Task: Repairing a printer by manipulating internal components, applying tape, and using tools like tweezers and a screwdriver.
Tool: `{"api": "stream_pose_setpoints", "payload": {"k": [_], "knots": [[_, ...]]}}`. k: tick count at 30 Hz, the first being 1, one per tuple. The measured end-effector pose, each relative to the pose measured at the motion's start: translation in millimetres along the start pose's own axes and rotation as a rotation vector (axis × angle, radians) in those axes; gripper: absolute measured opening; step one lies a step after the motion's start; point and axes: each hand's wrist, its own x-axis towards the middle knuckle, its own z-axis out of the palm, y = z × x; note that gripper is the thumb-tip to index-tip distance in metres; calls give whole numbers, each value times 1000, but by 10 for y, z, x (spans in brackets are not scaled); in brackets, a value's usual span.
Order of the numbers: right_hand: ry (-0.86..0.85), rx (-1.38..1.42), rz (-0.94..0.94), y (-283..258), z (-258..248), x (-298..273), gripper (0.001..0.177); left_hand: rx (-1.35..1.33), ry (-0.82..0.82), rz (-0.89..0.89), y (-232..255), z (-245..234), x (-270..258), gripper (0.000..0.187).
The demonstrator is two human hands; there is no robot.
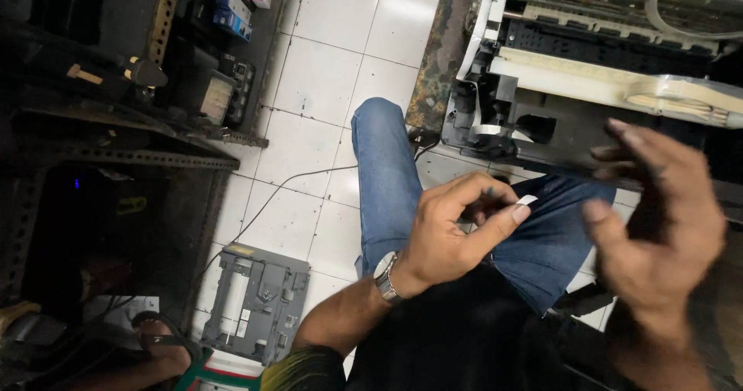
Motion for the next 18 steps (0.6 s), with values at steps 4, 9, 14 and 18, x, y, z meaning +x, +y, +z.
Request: {"api": "stream_pose_setpoints", "payload": {"k": [4,9,14,18], "knots": [[-189,52,236,-135,-177,192,36,90,-70,79,13,-59,13,11],[-403,38,212,-125,-236,338,17,187,-98,255,65,-108,27,7],[-479,-16,148,-48,-271,339,28,184,-100,274,21,-123,7,8],[-505,32,155,-53,-244,359,21,185,-117,304,-9,-127,6,9]]}}
